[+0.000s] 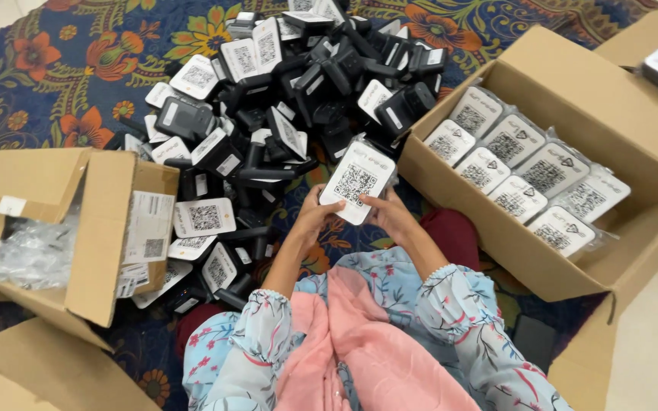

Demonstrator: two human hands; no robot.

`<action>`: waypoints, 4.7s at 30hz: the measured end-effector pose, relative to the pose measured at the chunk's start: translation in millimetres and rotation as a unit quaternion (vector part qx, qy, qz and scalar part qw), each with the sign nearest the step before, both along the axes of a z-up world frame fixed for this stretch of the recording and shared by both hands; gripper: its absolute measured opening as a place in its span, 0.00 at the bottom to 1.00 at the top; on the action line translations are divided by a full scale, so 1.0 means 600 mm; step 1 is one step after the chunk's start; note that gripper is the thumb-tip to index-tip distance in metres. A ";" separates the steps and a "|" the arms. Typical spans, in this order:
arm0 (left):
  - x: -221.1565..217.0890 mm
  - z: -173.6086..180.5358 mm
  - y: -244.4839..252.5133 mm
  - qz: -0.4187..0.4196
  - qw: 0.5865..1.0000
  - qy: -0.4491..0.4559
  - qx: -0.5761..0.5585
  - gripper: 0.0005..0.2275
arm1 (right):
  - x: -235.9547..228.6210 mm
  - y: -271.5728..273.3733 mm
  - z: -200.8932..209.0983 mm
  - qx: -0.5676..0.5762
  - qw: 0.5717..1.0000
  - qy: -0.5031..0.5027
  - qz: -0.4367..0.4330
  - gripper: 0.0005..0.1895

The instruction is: The person packages handheld electronic devices into plastic bags and places them into cardboard boxes.

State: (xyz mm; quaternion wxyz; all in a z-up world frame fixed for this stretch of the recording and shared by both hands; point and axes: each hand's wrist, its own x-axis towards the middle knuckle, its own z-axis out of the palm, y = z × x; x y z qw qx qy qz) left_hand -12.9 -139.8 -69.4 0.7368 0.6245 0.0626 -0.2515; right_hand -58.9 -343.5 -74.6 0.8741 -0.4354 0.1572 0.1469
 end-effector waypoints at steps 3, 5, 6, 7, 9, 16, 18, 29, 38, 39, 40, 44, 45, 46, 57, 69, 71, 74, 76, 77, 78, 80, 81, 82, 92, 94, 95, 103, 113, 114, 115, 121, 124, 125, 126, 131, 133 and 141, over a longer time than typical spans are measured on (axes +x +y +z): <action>0.046 -0.050 -0.067 -0.107 0.988 -0.106 0.022 0.27 | -0.017 -0.074 0.042 -0.103 0.994 -0.032 -0.029 0.51; 0.050 -0.040 -0.129 -0.150 0.973 -0.170 0.047 0.27 | -0.036 -0.137 0.049 -0.163 0.984 -0.057 -0.054 0.51; 0.052 -0.034 -0.162 -0.181 0.952 -0.236 0.073 0.27 | -0.047 -0.170 0.053 -0.222 0.969 -0.082 -0.067 0.50; 0.046 -0.021 -0.204 -0.195 0.950 -0.235 0.068 0.27 | -0.059 -0.201 0.062 -0.224 0.968 -0.077 -0.080 0.50; 0.033 0.005 -0.286 -0.213 0.902 -0.342 0.152 0.29 | -0.084 -0.261 0.080 -0.318 0.914 -0.213 -0.131 0.58; -0.033 0.029 -0.590 -0.285 0.836 -0.426 0.195 0.24 | -0.195 -0.454 0.141 -0.463 0.830 -0.157 -0.268 0.57; -0.057 0.032 -0.663 -0.317 0.814 -0.439 0.213 0.20 | -0.221 -0.499 0.156 -0.560 0.762 -0.083 -0.314 0.54; -0.055 -0.034 -0.830 -0.445 0.565 -0.579 0.385 0.33 | -0.241 -0.679 0.010 -0.569 0.735 0.040 -0.368 0.52; -0.037 -0.059 -0.787 -0.427 0.476 -0.615 0.460 0.37 | -0.207 -0.682 -0.130 -0.597 0.718 0.176 -0.310 0.47; -0.038 -0.059 -0.788 -0.419 0.479 -0.620 0.459 0.37 | -0.205 -0.682 -0.126 -0.645 0.684 0.194 -0.282 0.46; -0.037 -0.060 -0.784 -0.416 0.479 -0.621 0.459 0.37 | -0.201 -0.675 -0.110 -0.646 0.683 0.191 -0.283 0.46; -0.043 -0.049 -0.755 -0.431 0.501 -0.603 0.447 0.37 | -0.195 -0.641 -0.030 -0.614 0.683 0.066 -0.390 0.60; -0.045 -0.043 -0.742 -0.447 0.509 -0.587 0.443 0.37 | -0.196 -0.629 -0.008 -0.574 0.697 0.021 -0.430 0.59; -0.047 -0.043 -0.736 -0.444 0.510 -0.586 0.447 0.37 | -0.197 -0.630 -0.019 -0.573 0.699 0.017 -0.428 0.59; -0.094 -0.051 -0.731 -0.528 0.498 -0.536 0.430 0.38 | -0.207 -0.610 -0.057 -0.743 0.568 0.105 -0.339 0.33; -0.085 -0.056 -0.626 -0.481 0.606 -0.501 0.387 0.30 | -0.180 -0.531 0.038 -0.901 0.357 0.077 -0.232 0.50; -0.055 -0.024 -0.547 -0.419 0.637 -0.520 0.387 0.29 | -0.167 -0.491 0.055 -0.899 0.377 -0.009 -0.221 0.45; -0.028 -0.006 -0.412 -0.284 0.692 -0.545 0.378 0.26 | -0.136 -0.375 0.069 -0.821 0.504 -0.155 -0.219 0.33; -0.012 0.013 -0.320 -0.198 0.717 -0.549 0.381 0.25 | -0.109 -0.278 0.091 -0.730 0.607 -0.225 -0.219 0.27; -0.007 0.028 -0.269 -0.168 0.725 -0.546 0.384 0.25 | -0.098 -0.222 0.109 -0.704 0.633 -0.259 -0.192 0.25; -0.005 0.044 -0.215 -0.137 0.733 -0.542 0.387 0.24 | -0.090 -0.164 0.126 -0.677 0.656 -0.291 -0.163 0.22; -0.009 0.098 -0.125 -0.095 0.720 -0.546 0.417 0.24 | -0.066 -0.086 0.137 -0.645 0.673 -0.340 -0.123 0.21; -0.017 0.124 -0.071 -0.063 0.706 -0.553 0.439 0.23 | -0.055 -0.038 0.140 -0.616 0.684 -0.380 -0.089 0.19; -0.024 0.148 -0.027 -0.049 0.705 -0.540 0.458 0.23 | -0.045 0.002 0.150 -0.601 0.691 -0.394 -0.072 0.19; -0.182 0.347 0.374 0.281 0.639 -0.519 0.494 0.12 | -0.052 0.407 0.297 -0.431 0.691 -0.579 0.034 0.14; -0.223 0.355 0.429 0.330 0.624 -0.493 0.509 0.11 | -0.069 0.471 0.316 -0.410 0.687 -0.598 0.054 0.14; -0.246 0.361 0.453 0.341 0.633 -0.475 0.508 0.11 | -0.077 0.505 0.325 -0.394 0.685 -0.610 0.068 0.14; -0.462 0.421 0.693 0.331 0.603 -0.290 0.666 0.13 | -0.193 0.808 0.370 -0.240 0.635 -0.700 0.222 0.15; -0.617 0.204 1.019 0.201 0.617 0.006 0.761 0.28 | -0.310 1.014 0.310 -0.193 0.467 -0.796 0.333 0.11; -0.616 0.167 1.042 0.172 0.639 0.054 0.748 0.33 | -0.304 1.012 0.308 -0.198 0.464 -0.793 0.341 0.11; -0.624 0.108 1.080 0.171 0.640 0.051 0.747 0.33 | -0.305 1.009 0.307 -0.201 0.464 -0.793 0.340 0.11; -0.618 0.158 1.035 0.234 0.661 0.041 0.711 0.11 | -0.300 0.985 0.303 -0.211 0.474 -0.786 0.337 0.10; -0.610 0.256 0.969 0.305 0.641 0.091 0.698 0.12 | -0.300 0.980 0.301 -0.201 0.483 -0.784 0.335 0.09; -0.612 0.258 0.968 0.338 0.590 0.012 0.733 0.12 | -0.302 0.978 0.301 -0.200 0.484 -0.782 0.338 0.09; -0.613 0.262 0.965 0.367 0.532 -0.068 0.760 0.12 | -0.302 0.975 0.301 -0.198 0.485 -0.781 0.340 0.09; -0.598 0.317 0.919 0.353 0.401 -0.242 0.810 0.11 | -0.298 0.969 0.303 -0.206 0.489 -0.777 0.339 0.10; -0.582 0.338 0.890 0.347 0.389 -0.286 0.804 0.10 | -0.287 0.968 0.297 -0.210 0.492 -0.774 0.339 0.10; -0.471 0.422 0.682 0.384 0.485 -0.409 0.671 0.07 | -0.216 0.874 0.256 -0.088 0.687 -0.549 0.468 0.31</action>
